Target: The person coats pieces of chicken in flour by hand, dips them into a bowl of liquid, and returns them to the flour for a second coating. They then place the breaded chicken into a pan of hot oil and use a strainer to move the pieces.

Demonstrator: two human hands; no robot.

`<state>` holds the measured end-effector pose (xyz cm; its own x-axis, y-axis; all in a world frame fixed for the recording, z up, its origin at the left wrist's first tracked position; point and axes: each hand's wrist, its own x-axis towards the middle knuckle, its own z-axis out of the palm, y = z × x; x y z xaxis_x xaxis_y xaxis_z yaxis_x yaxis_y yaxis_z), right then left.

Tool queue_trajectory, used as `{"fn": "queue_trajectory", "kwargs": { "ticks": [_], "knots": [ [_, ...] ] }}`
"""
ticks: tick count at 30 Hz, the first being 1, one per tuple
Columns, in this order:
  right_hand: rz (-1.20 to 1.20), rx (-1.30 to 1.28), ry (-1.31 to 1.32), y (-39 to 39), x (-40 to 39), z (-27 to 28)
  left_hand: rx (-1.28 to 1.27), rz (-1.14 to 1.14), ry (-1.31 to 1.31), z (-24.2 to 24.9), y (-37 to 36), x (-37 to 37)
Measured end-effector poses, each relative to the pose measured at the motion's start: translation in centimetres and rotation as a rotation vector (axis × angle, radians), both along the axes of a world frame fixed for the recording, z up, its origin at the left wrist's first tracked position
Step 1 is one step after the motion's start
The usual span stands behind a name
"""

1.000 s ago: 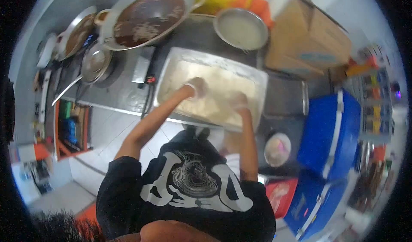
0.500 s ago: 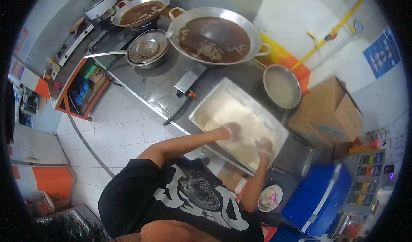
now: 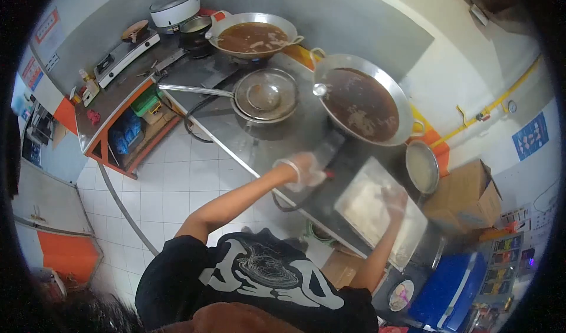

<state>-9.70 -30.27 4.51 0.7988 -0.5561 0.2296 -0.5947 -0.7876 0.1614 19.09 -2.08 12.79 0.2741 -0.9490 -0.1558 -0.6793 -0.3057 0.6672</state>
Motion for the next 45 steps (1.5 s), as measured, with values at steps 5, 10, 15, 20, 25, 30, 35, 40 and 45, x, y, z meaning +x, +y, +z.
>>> {"fn": "queue_trajectory", "kwargs": {
  "ticks": [5, 10, 15, 20, 25, 30, 35, 40, 45],
  "knots": [
    [0.133, 0.517, -0.235, 7.3, 16.4, 3.1, -0.109, 0.222, -0.108, 0.0, 7.7, 9.2],
    [0.273, 0.872, -0.421, 15.9, 32.5, 11.4, -0.072, 0.258, -0.096, -2.7, 11.5, 17.0],
    [0.551, 0.67, -0.278, 12.1, 52.0, 10.5, -0.087, 0.457, -0.051, -2.0, 15.8, 22.3],
    [0.562, 0.589, -0.293, 13.7, 65.9, 14.4, -0.069, 0.505, -0.134, -0.3, 18.2, 29.1],
    [0.61, 0.152, -0.008, 13.0, 76.2, 11.1, -0.082, 0.59, -0.202, 0.2, 19.1, 36.5],
    [0.486, 0.275, 0.221, 12.2, 80.1, 7.6, -0.067, 0.548, -0.19, 3.2, 18.2, 41.2],
    [0.322, 0.403, -0.006, 11.1, 78.7, 7.3, -0.135, 0.474, -0.227, 5.7, 15.2, 46.9],
    [0.276, 0.454, -0.361, 8.5, 73.1, 2.6, -0.088, 0.248, -0.31, 6.8, 8.3, 55.5],
    [0.346, 0.71, -0.522, 16.6, 57.4, 4.7, 0.12, 0.235, -0.379, 4.8, 0.1, 61.0]
  ]
}}
